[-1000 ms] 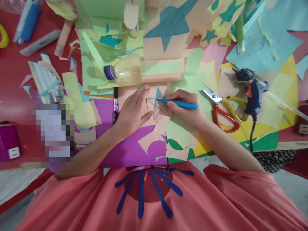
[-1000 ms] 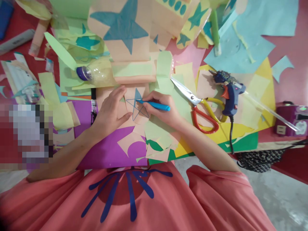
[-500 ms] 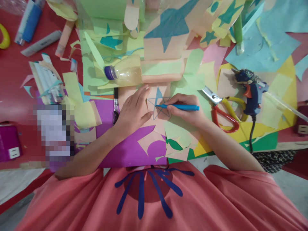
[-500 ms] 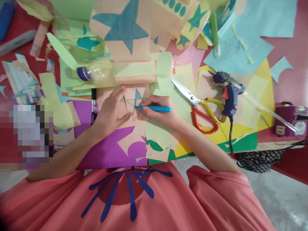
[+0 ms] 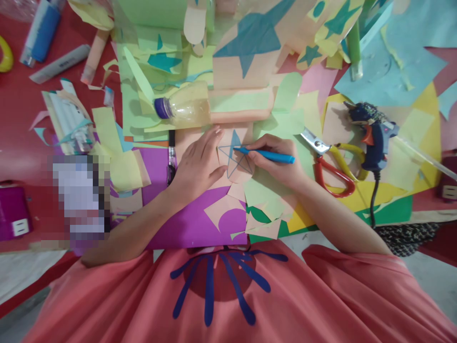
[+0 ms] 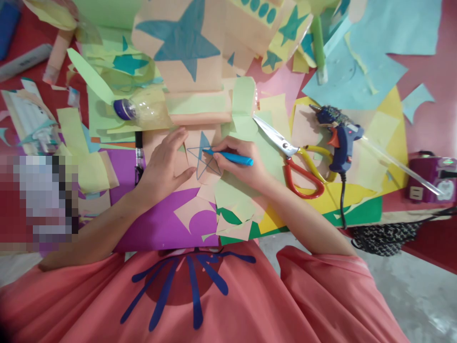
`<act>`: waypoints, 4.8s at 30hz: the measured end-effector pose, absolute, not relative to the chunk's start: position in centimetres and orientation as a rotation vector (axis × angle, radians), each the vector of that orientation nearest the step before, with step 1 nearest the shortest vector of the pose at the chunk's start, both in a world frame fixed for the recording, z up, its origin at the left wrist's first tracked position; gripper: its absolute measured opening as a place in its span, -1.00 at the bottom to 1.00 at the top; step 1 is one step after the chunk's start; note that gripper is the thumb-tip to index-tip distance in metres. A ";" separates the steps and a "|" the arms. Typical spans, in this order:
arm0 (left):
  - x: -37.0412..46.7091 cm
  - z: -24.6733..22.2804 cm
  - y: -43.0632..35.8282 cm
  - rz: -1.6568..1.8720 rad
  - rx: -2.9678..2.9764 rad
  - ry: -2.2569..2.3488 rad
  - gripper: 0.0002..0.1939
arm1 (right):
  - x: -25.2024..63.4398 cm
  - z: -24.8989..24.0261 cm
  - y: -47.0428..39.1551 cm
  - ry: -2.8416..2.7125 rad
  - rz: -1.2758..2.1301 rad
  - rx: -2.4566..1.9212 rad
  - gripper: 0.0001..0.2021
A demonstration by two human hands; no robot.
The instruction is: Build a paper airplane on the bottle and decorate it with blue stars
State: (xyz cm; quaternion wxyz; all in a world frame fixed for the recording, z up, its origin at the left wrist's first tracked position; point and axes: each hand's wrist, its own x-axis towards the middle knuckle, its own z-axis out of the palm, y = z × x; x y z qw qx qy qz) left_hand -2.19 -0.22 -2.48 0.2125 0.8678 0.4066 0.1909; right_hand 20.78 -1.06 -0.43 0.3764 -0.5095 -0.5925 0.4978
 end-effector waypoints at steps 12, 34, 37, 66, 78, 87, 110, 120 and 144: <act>-2.2 -2.4 -0.3 0.541 2.408 1.120 -0.29 | 20.8 -0.1 -1.1 -1.619 1.289 -1.198 -0.88; -2.2 -2.4 -0.2 0.510 2.406 1.141 -0.28 | 20.7 -0.6 -1.0 -1.486 1.206 -1.318 -0.88; -2.2 -2.5 -0.2 0.513 2.407 1.132 -0.27 | 20.7 -0.6 -1.0 -1.493 1.216 -1.313 -0.87; -2.3 -2.3 -0.2 0.514 2.387 1.125 -0.29 | 20.9 -0.1 -1.0 -1.632 1.308 -1.215 -0.84; -2.2 -2.3 -0.2 0.548 2.373 1.127 -0.30 | 20.8 -0.2 -1.0 -1.561 1.232 -1.282 -0.85; -2.1 -2.2 -0.2 0.505 2.410 1.148 -0.28 | 20.6 -0.3 -0.9 -1.514 1.192 -1.335 -0.87; -2.0 -2.2 -0.3 0.513 2.362 1.175 -0.31 | 20.6 -0.2 -1.0 -1.505 1.187 -1.338 -0.88; -2.1 -2.3 -0.2 0.526 2.349 1.162 -0.32 | 20.7 -0.2 -1.1 -1.593 1.210 -1.277 -0.82; -2.2 -2.3 -0.2 0.490 2.392 1.131 -0.30 | 21.0 0.2 -1.2 -1.705 1.247 -1.208 -0.84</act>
